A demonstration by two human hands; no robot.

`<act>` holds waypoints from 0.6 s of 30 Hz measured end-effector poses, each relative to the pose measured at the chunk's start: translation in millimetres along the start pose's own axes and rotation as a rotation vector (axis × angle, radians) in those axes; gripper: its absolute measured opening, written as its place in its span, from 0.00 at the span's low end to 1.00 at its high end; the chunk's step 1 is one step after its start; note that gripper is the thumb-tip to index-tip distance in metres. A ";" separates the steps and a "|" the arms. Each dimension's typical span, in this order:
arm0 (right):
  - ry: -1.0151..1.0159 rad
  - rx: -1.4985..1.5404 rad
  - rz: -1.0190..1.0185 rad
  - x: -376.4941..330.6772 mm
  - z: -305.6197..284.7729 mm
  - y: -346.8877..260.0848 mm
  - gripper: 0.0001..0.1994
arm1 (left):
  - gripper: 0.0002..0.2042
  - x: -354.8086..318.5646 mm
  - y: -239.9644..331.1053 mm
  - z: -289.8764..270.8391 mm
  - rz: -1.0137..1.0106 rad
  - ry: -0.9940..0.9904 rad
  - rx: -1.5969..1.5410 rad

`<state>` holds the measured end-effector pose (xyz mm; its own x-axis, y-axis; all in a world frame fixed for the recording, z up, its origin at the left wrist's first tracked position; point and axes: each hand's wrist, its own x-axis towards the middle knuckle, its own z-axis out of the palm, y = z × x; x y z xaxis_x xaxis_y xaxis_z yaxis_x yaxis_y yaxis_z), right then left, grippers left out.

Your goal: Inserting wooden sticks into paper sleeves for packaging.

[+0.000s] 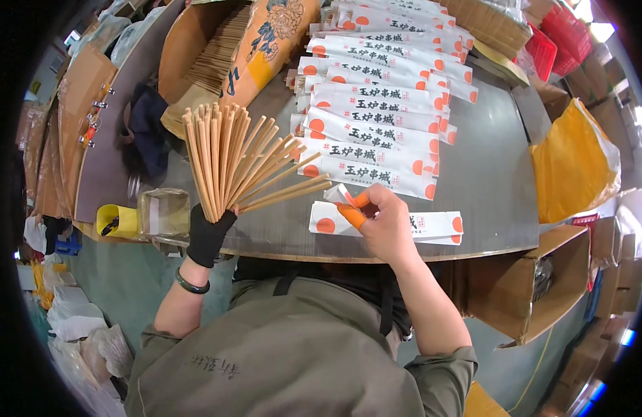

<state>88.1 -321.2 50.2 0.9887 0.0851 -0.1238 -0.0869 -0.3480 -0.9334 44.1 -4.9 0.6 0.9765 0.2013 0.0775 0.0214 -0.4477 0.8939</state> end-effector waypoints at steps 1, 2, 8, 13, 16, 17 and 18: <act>0.004 -0.001 0.005 0.7 -0.8 -0.5 0.13 | 0.13 1.2 -1.0 -1.0 0.040 -0.002 0.015; -0.006 -0.014 -0.006 1.7 -1.4 -1.1 0.12 | 0.13 3.6 0.3 -2.8 0.040 -0.007 0.013; -0.158 -0.239 -0.177 7.4 -2.1 -6.4 0.08 | 0.15 11.0 15.8 -37.3 0.244 0.060 0.325; 0.025 -0.637 -0.798 -1.5 25.9 -20.9 0.07 | 0.16 17.5 22.3 36.2 -0.116 -0.169 -0.316; 0.093 -0.735 -0.909 0.7 48.7 -22.9 0.07 | 0.15 17.2 60.0 114.3 -0.179 -0.128 -0.751; 0.064 -0.734 -0.830 2.5 41.3 -16.1 0.13 | 0.16 22.4 61.3 115.6 -0.168 -0.097 -0.716; 0.038 -0.805 -0.800 -4.9 29.8 -9.7 0.15 | 0.15 22.8 52.7 105.8 -0.177 -0.071 -0.571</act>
<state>80.4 -290.4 49.7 0.7295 0.5289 0.4337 0.6616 -0.7066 -0.2511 90.2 -116.1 2.8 0.9810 0.1623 -0.1059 0.0851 0.1302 0.9878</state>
